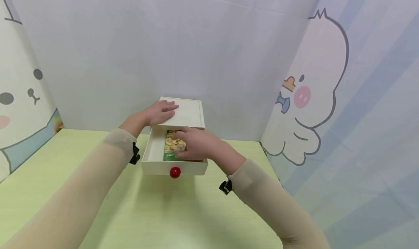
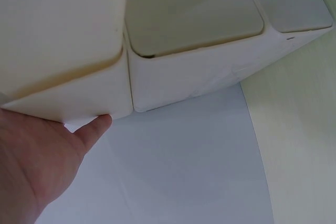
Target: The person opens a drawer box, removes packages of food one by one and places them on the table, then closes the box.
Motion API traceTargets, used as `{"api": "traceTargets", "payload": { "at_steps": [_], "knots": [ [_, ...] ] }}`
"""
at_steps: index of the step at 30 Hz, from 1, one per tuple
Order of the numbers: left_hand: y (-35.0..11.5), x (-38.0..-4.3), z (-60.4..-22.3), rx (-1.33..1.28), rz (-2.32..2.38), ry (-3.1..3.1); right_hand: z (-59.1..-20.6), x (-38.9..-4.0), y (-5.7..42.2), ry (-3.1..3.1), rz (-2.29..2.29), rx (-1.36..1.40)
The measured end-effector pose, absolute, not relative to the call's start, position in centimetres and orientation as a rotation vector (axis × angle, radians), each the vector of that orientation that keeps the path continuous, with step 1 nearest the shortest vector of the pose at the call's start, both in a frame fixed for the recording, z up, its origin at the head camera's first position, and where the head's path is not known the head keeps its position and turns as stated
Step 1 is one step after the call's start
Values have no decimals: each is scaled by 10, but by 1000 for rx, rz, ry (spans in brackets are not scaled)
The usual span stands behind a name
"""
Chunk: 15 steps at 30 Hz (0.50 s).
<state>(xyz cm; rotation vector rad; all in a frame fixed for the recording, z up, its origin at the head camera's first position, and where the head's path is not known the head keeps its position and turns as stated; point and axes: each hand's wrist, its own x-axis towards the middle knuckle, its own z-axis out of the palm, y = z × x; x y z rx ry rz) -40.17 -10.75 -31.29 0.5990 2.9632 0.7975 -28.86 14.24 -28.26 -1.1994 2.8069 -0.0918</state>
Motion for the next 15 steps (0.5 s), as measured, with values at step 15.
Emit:
{"api": "traceTargets", "payload": {
  "at_steps": [15],
  "knots": [
    [-107, -403, -316, 606, 813, 2968, -297, -306, 128, 2625, 107, -999]
  ]
}}
